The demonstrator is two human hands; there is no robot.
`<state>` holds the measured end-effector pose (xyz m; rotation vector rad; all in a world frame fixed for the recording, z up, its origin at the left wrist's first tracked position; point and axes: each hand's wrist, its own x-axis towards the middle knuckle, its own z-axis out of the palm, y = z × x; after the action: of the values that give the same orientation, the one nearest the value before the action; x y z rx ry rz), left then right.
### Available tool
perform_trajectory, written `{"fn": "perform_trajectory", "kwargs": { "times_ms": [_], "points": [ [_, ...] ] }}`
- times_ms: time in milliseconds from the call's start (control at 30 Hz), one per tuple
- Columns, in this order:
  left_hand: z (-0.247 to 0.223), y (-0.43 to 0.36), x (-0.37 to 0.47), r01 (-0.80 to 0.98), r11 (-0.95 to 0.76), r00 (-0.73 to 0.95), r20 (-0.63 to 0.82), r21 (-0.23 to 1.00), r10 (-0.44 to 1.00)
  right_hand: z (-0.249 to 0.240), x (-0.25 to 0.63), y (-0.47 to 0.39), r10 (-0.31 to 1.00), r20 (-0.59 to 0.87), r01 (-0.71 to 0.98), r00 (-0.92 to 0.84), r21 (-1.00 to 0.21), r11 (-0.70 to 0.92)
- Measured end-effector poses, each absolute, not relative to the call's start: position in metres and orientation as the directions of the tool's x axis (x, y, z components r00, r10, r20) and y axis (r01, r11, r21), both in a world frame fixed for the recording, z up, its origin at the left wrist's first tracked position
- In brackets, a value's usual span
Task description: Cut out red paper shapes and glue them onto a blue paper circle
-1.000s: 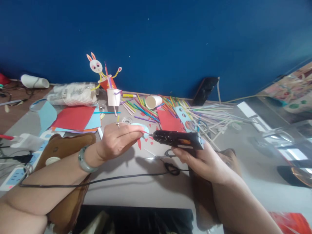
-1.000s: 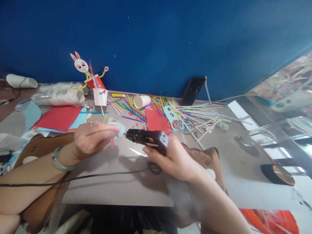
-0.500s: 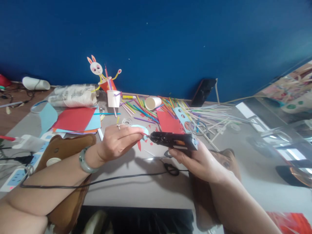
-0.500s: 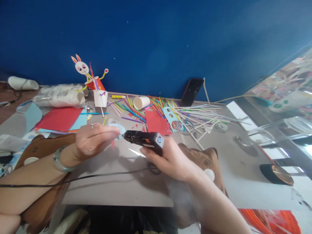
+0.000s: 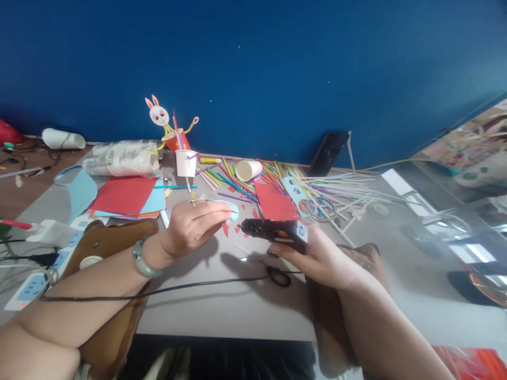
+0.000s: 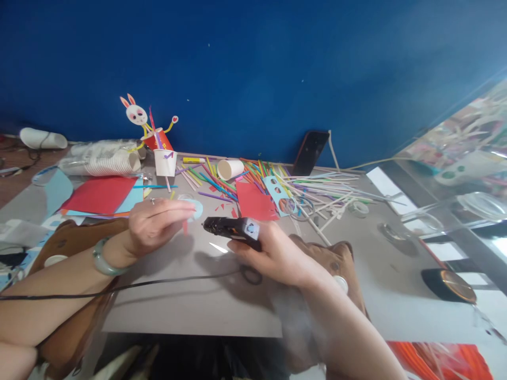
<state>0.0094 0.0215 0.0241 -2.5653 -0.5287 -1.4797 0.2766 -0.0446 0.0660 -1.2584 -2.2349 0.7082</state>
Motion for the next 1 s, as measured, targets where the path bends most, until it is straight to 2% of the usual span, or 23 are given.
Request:
{"fn": "perform_trajectory", "kwargs": {
  "times_ms": [100, 233, 333, 433, 500, 567, 667, 733, 800, 867, 1000],
  "points": [
    [0.023, 0.024, 0.01, 0.362, -0.924, 0.42, 0.863, 0.124, 0.28, 0.054, 0.274, -0.037, 0.897, 0.188, 0.764, -0.4, -0.473, 0.439],
    [0.024, 0.023, 0.011, 0.357, -0.916, 0.367, 0.874, 0.185, 0.319, 0.026, 0.265, -0.026, 0.874, 0.234, 0.833, -0.426, -0.275, 0.48],
    [0.024, 0.02, 0.012, 0.3, -0.935, 0.388, 0.872, 0.187, 0.298, 0.007, 0.255, -0.022, 0.864, 0.238, 0.841, -0.444, -0.223, 0.493],
    [0.02, 0.015, 0.015, 0.224, -0.953, 0.405, 0.87, 0.204, 0.281, -0.004, 0.247, -0.021, 0.88, 0.173, 0.861, -0.443, -0.193, 0.471],
    [0.014, 0.012, 0.019, 0.167, -0.948, 0.398, 0.862, 0.27, 0.315, -0.006, 0.244, -0.021, 0.889, 0.112, 0.87, -0.443, -0.185, 0.457],
    [0.008, 0.009, 0.024, 0.114, -0.899, 0.38, 0.818, 0.422, 0.432, -0.004, 0.245, -0.021, 0.891, 0.068, 0.872, -0.449, -0.181, 0.454],
    [0.001, 0.006, 0.03, 0.056, -0.743, 0.369, 0.677, 0.667, 0.636, 0.004, 0.249, -0.02, 0.891, 0.161, 0.855, -0.425, -0.251, 0.454],
    [-0.002, 0.006, 0.033, 0.037, -0.662, 0.356, 0.609, 0.749, 0.709, 0.012, 0.252, -0.02, 0.891, 0.319, 0.81, -0.322, -0.395, 0.434],
    [-0.002, 0.006, 0.035, 0.04, -0.632, 0.366, 0.577, 0.774, 0.73, 0.02, 0.253, -0.021, 0.884, 0.423, 0.701, -0.2, -0.569, 0.431],
    [-0.001, 0.006, 0.036, 0.044, -0.631, 0.401, 0.565, 0.774, 0.721, 0.027, 0.253, -0.024, 0.886, 0.432, 0.561, -0.167, -0.698, 0.446],
    [0.002, 0.004, 0.037, 0.032, -0.637, 0.48, 0.547, 0.771, 0.686, 0.032, 0.249, -0.029, 0.902, 0.379, 0.405, -0.208, -0.806, 0.432]
  ]
}}
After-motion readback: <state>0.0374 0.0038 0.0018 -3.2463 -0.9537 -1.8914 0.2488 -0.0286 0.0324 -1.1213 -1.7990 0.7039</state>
